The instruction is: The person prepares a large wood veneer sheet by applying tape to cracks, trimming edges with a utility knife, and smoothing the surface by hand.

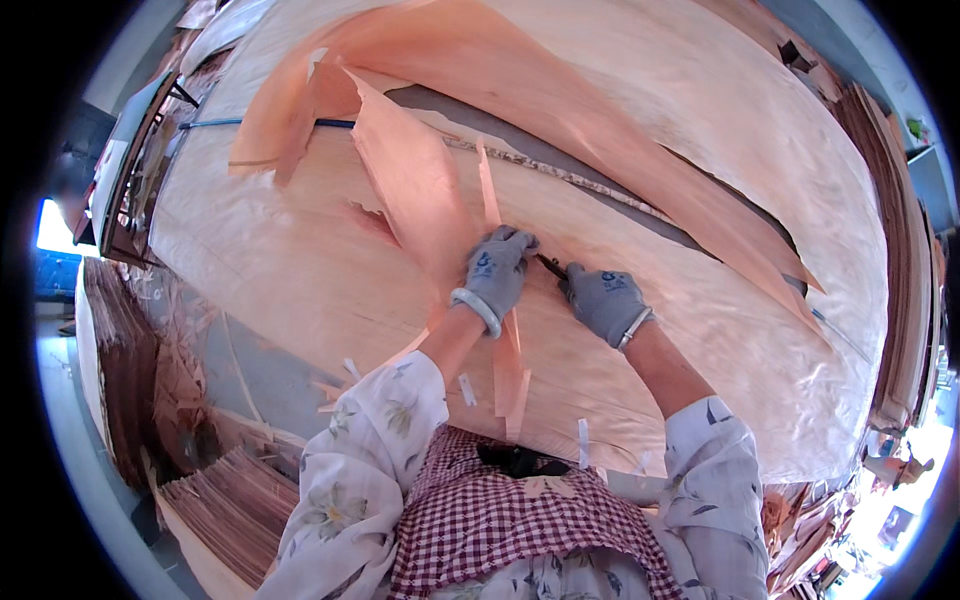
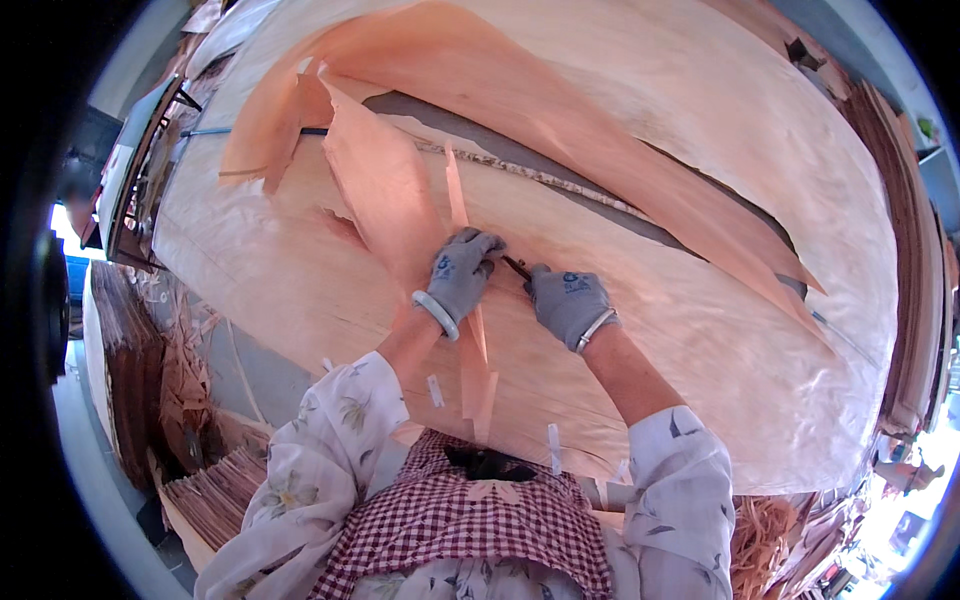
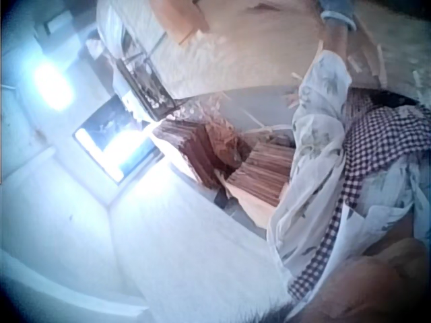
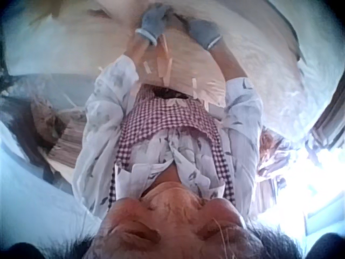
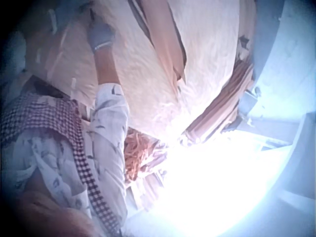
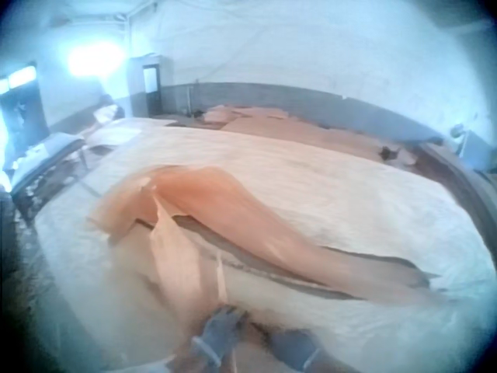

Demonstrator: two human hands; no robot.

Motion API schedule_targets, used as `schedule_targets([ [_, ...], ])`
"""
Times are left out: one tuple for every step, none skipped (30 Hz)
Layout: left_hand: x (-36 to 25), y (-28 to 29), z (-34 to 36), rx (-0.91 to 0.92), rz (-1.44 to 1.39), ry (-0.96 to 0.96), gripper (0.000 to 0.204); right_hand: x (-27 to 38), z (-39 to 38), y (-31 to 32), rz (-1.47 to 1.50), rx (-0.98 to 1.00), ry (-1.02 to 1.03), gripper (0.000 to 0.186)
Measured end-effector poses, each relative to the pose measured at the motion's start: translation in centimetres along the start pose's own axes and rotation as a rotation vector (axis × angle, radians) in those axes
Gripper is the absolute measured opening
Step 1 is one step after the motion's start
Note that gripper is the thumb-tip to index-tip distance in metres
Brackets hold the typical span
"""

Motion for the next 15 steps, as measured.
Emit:
schedule_targets([
  [0.1, -0.1, -0.1, -0.006, 0.012, 0.013, 0.025, 0.1, 0.3, -0.4, 0.007, 0.001, 0.008, 0.024],
  [0.1, -0.2, -0.1, -0.012, 0.023, 0.024, 0.025, 0.2, 0.5, -0.6, 0.014, 0.001, 0.014, 0.024],
  [0.1, -0.2, -0.2, -0.035, 0.068, 0.041, 0.023, 0.2, 0.4, -0.8, 0.002, 0.012, 0.016, 0.024],
  [0.0, -0.4, -0.4, -0.057, 0.11, 0.058, 0.02, 0.2, 0.1, -1.0, -0.013, 0.023, 0.015, 0.024],
  [-0.2, -0.5, -0.5, -0.079, 0.152, 0.073, 0.018, 0.1, -0.2, -1.3, -0.028, 0.034, 0.014, 0.024],
  [-0.3, -0.8, -0.6, -0.085, 0.155, 0.101, 0.019, 0.0, -0.6, -1.4, -0.051, 0.045, 0.033, 0.024],
  [-0.7, -0.9, -0.7, -0.09, 0.157, 0.129, 0.02, -0.6, -1.0, -1.6, -0.072, 0.058, 0.051, 0.024],
  [-1.0, -0.9, -0.7, -0.094, 0.159, 0.156, 0.023, -1.2, -1.4, -1.6, -0.092, 0.07, 0.069, 0.025],
  [-1.2, -0.9, -0.6, -0.079, 0.199, 0.166, 0.029, -2.1, -1.7, -1.7, -0.091, 0.112, 0.063, 0.024],
  [-1.7, -1.0, -0.5, -0.06, 0.235, 0.174, 0.034, -3.2, -2.2, -1.8, -0.089, 0.158, 0.052, 0.025],
  [-2.0, -0.9, -0.4, -0.042, 0.274, 0.183, 0.04, -4.2, -2.7, -1.9, -0.086, 0.203, 0.045, 0.025],
  [-2.1, -0.8, -0.3, -0.015, 0.265, 0.214, 0.042, -5.0, -3.2, -1.5, -0.109, 0.224, 0.037, 0.025],
  [-2.1, -0.6, -0.2, 0.015, 0.256, 0.243, 0.044, -5.8, -4.0, -1.0, -0.129, 0.246, 0.027, 0.025],
  [-2.0, -0.7, -0.2, 0.041, 0.243, 0.272, 0.046, -6.8, -4.6, -0.7, -0.153, 0.267, 0.016, 0.024],
  [-2.0, -0.8, -0.3, 0.039, 0.256, 0.274, 0.046, -8.5, -5.3, -1.3, -0.206, 0.246, 0.025, 0.026],
])
Point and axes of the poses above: each hand's wrist, its own z-axis towards the middle knuckle, its own y-axis out of the back of the hand, x = y × z, the point moved 6 cm from there along z, towards the middle knuckle, and after that the axes turned 1 degree about x, right-handed, at the moved point
